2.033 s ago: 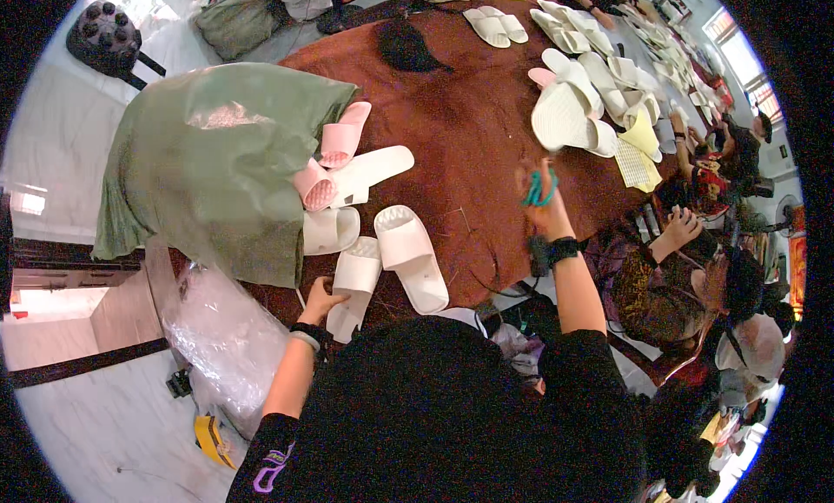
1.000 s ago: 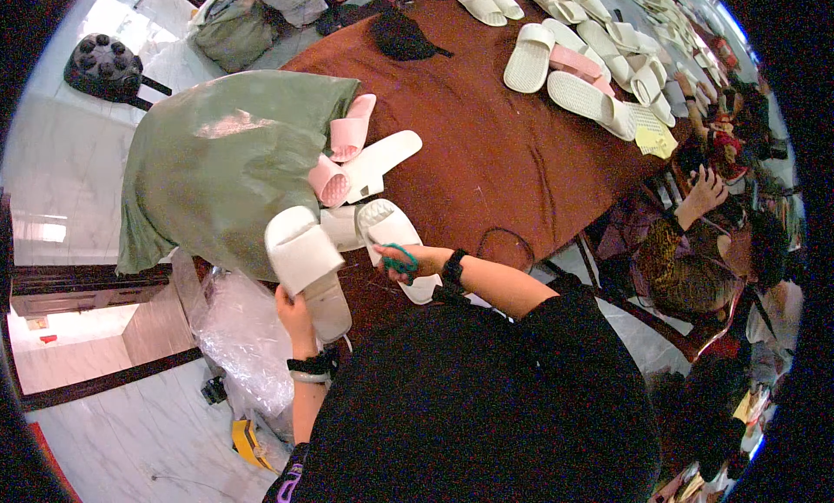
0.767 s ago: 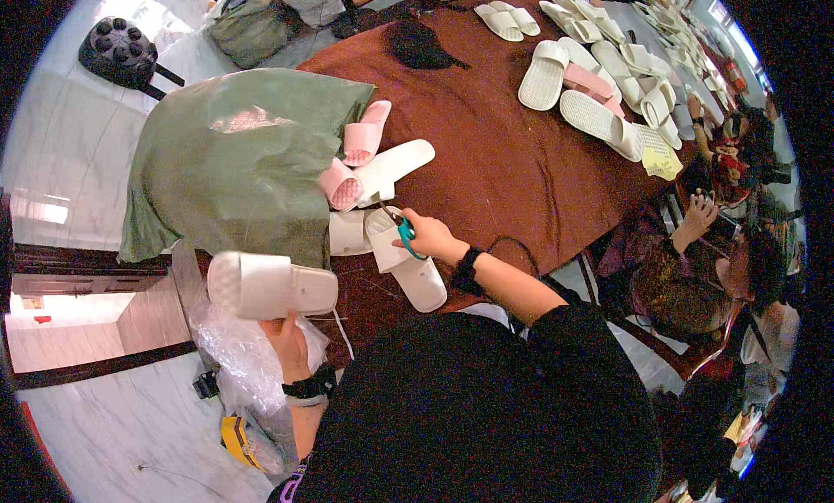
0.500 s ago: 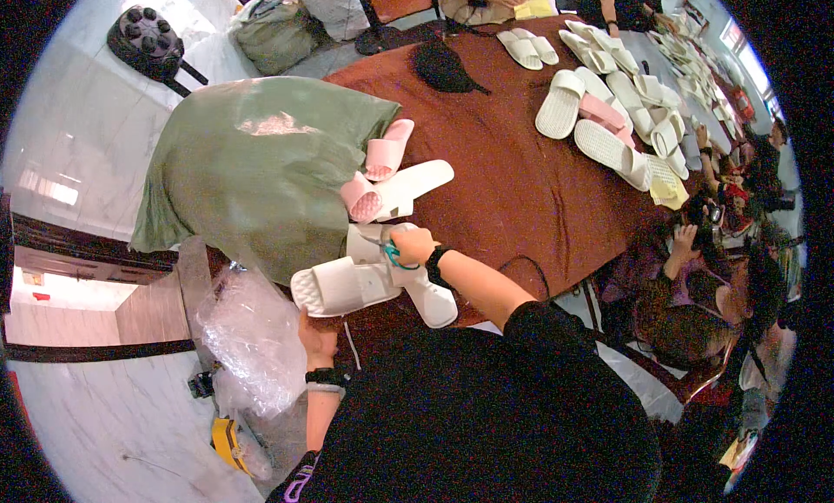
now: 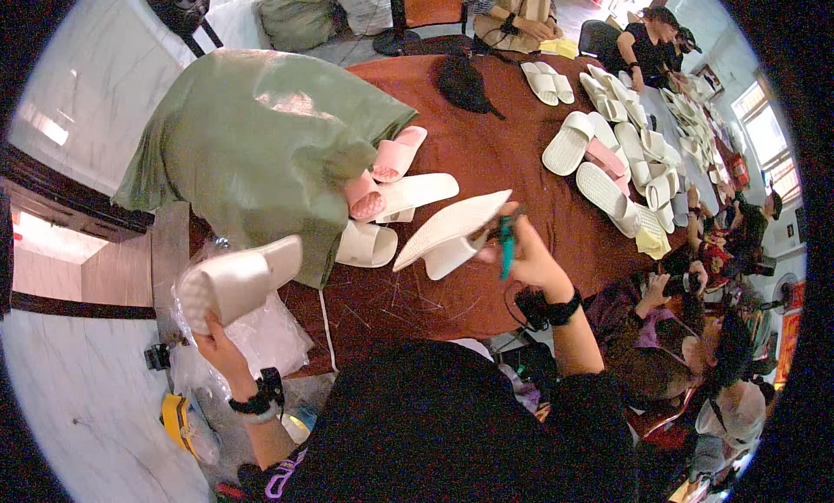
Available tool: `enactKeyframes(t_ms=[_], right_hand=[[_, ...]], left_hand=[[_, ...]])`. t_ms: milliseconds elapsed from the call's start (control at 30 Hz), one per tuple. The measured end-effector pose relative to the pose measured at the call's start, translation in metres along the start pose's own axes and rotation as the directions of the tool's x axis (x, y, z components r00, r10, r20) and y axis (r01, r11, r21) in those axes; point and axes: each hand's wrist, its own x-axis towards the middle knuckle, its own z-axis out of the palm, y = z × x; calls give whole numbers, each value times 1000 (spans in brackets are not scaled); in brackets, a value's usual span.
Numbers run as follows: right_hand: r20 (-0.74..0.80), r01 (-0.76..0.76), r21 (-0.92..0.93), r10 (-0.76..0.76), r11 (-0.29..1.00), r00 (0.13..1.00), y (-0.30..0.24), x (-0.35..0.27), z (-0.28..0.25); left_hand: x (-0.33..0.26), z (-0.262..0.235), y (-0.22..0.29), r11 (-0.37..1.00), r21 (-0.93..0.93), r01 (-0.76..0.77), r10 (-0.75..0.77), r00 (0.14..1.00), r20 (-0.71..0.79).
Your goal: Trim excess material from slippers and package them into plastic bags within a shoe manufacturing environment.
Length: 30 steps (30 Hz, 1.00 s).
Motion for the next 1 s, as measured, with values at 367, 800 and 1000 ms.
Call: enactKeyframes(t_ms=[367, 800, 1000], right_hand=[[-197, 107, 293, -50, 950, 979, 26, -35, 4], [-116, -49, 623, 155, 781, 981, 5, -21, 15], [185, -485, 332, 449, 809, 874, 10, -36, 37]], left_hand=[[-20, 76, -8, -15, -608, 794, -515, 515, 685], [-47, 94, 6, -258, -452, 854, -399, 332, 855], [-52, 99, 23, 90, -328, 940, -315, 340, 886]])
